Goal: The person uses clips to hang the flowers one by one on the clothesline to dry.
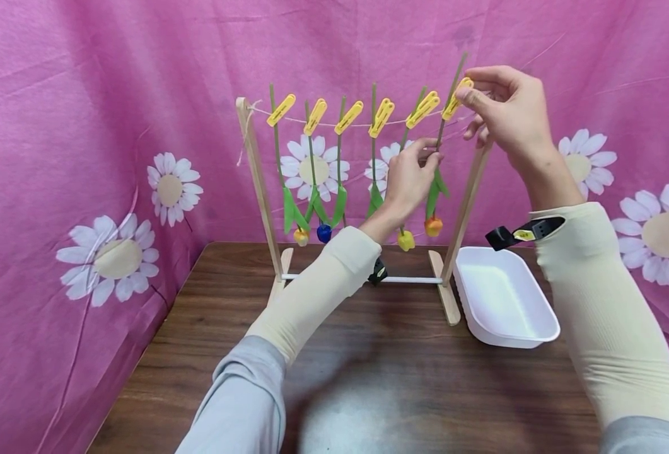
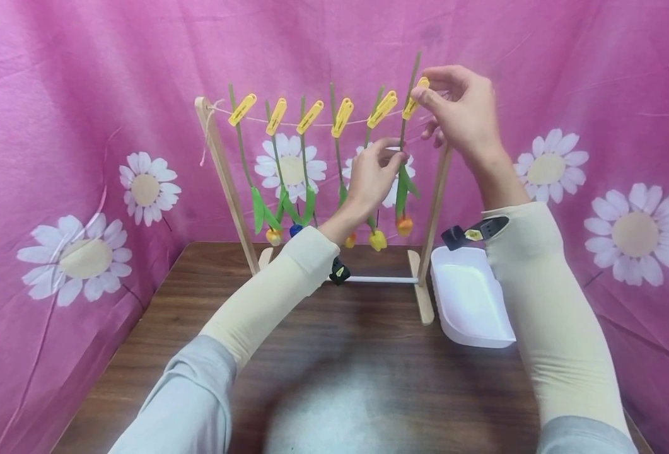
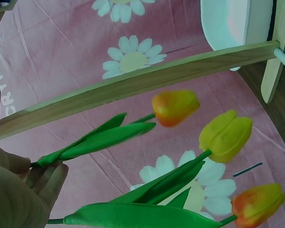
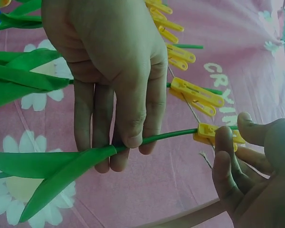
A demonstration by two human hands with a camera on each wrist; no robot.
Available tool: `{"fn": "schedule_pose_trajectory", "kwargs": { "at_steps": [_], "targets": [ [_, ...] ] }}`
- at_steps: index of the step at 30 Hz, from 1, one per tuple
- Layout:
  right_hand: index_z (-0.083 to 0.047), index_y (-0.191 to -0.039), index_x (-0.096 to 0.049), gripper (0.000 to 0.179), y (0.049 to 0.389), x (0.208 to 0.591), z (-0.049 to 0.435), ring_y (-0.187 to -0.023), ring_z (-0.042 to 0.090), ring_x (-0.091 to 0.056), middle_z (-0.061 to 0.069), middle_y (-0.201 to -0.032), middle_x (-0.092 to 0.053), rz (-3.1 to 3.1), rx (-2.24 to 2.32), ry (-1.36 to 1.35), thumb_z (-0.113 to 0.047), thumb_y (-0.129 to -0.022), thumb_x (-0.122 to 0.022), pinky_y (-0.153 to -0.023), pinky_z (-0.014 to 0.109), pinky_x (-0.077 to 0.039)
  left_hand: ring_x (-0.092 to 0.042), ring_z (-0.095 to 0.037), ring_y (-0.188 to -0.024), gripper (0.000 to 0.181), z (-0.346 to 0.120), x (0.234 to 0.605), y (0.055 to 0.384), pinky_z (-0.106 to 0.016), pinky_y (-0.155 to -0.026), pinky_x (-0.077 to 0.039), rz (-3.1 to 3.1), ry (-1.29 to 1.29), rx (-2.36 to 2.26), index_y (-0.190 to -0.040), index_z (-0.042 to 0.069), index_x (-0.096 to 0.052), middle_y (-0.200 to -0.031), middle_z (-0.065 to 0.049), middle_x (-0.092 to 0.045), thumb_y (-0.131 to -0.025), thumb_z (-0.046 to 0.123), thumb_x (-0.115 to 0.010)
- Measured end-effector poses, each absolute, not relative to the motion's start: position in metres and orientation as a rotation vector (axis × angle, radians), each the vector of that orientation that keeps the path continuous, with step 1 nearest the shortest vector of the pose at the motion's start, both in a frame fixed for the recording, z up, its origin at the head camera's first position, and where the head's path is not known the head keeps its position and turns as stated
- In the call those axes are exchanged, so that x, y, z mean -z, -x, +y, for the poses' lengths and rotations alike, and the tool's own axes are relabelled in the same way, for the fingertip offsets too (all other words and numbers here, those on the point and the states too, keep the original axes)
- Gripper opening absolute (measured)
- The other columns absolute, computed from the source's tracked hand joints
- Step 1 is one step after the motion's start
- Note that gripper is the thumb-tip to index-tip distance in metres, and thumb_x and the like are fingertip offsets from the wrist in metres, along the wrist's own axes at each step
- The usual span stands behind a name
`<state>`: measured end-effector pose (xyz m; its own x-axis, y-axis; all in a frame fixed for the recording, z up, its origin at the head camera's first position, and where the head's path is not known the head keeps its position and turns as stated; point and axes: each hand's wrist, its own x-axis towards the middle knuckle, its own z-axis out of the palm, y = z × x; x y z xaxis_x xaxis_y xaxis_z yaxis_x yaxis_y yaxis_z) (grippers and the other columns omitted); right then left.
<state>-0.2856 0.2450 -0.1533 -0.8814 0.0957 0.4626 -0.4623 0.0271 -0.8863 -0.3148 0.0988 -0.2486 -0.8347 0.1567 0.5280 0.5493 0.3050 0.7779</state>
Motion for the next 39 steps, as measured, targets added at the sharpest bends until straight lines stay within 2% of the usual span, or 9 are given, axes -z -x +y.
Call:
{"fn": "schedule_pose_trajectory", "kwargs": {
  "at_steps": [3,13,16,18,21,29,31,36,39],
  "targets": [
    [-0.002,-0.129,-0.071,0.04,0.284,0.157,0.244,-0.044,0.016,-0.067,0.003,-0.103,-0.076,-1.874,-1.908,-0.396,-0.005,-0.092,-0.084,-0.035,0.025,-0.049,-0.078,-0.01,-0.107,0.03,0.097,0.249,0.314,-0.012,-0.088,-0.056,-2.25,0.653,1.525,-0.136,0.011,-0.07,-0.119,-0.005,-0.081,-0.106,0.015,-0.067],
    [-0.008,-0.113,-0.074,0.016,0.27,0.173,0.244,-0.046,0.011,-0.065,0.005,-0.11,-0.068,-1.807,-1.732,-0.33,-0.008,-0.097,-0.077,-0.039,0.02,-0.049,-0.074,-0.014,-0.12,0.042,0.077,0.251,0.305,-0.013,-0.098,-0.055,-2.36,0.715,1.479,-0.148,0.006,-0.06,-0.133,-0.007,-0.076,-0.107,0.012,-0.062],
    [-0.008,-0.11,-0.075,0.011,0.266,0.183,0.248,-0.044,0.01,-0.064,0.001,-0.1,-0.071,-1.815,-1.7,-0.315,-0.01,-0.098,-0.076,-0.039,0.02,-0.048,-0.074,-0.016,-0.121,0.04,0.065,0.255,0.3,-0.013,-0.097,-0.056,-2.391,0.741,1.469,-0.146,0.004,-0.061,-0.134,-0.008,-0.075,-0.107,0.011,-0.06],
    [-0.01,-0.108,-0.075,0.009,0.263,0.19,0.253,-0.043,0.009,-0.064,-0.001,-0.085,-0.073,-1.84,-1.659,-0.3,-0.012,-0.099,-0.075,-0.038,0.02,-0.048,-0.074,-0.017,-0.118,0.037,0.055,0.259,0.298,-0.014,-0.094,-0.057,-2.39,0.779,1.478,-0.142,0.004,-0.064,-0.131,-0.009,-0.076,-0.107,0.011,-0.061],
    [-0.013,-0.107,-0.076,0.007,0.26,0.202,0.26,-0.043,0.007,-0.063,-0.003,-0.07,-0.072,-1.917,-1.556,-0.256,-0.016,-0.101,-0.074,-0.038,0.02,-0.047,-0.075,-0.017,-0.109,0.03,0.038,0.267,0.295,-0.016,-0.086,-0.058,-2.393,0.834,1.494,-0.136,0.004,-0.067,-0.123,-0.009,-0.079,-0.107,0.013,-0.061],
    [-0.011,-0.108,-0.079,0.013,0.251,0.241,0.281,-0.042,0.005,-0.062,-0.014,-0.082,-0.079,-2.055,-1.394,-0.243,-0.021,-0.102,-0.073,-0.038,0.019,-0.044,-0.076,-0.028,-0.093,0.018,-0.015,0.297,0.288,-0.026,-0.076,-0.059,-2.371,0.96,1.588,-0.12,0.006,-0.069,-0.105,-0.01,-0.079,-0.108,0.018,-0.065],
    [-0.009,-0.109,-0.079,0.015,0.249,0.252,0.286,-0.042,0.004,-0.061,-0.018,-0.083,-0.079,-2.082,-1.366,-0.239,-0.021,-0.103,-0.072,-0.038,0.019,-0.044,-0.074,-0.025,-0.088,0.015,-0.029,0.306,0.288,-0.028,-0.075,-0.06,-2.368,0.963,1.588,-0.115,0.008,-0.069,-0.101,-0.008,-0.078,-0.107,0.02,-0.068],
    [-0.004,-0.112,-0.078,0.018,0.243,0.282,0.299,-0.04,0.003,-0.058,-0.031,-0.078,-0.073,-2.165,-1.278,-0.193,-0.018,-0.104,-0.071,-0.038,0.018,-0.044,-0.074,-0.021,-0.08,0.013,-0.071,0.331,0.291,-0.041,-0.075,-0.065,-2.373,0.996,1.618,-0.108,0.005,-0.071,-0.092,-0.009,-0.078,-0.104,0.017,-0.071],
    [0.0,-0.11,-0.078,0.019,0.24,0.298,0.305,-0.039,0.0,-0.056,-0.036,-0.072,-0.068,-2.215,-1.165,-0.191,-0.017,-0.102,-0.073,-0.037,0.017,-0.043,-0.076,-0.032,-0.08,0.016,-0.1,0.346,0.293,-0.048,-0.077,-0.066,-2.401,1.012,1.638,-0.109,0.001,-0.074,-0.09,-0.013,-0.078,-0.104,0.016,-0.071]
  ]
}}
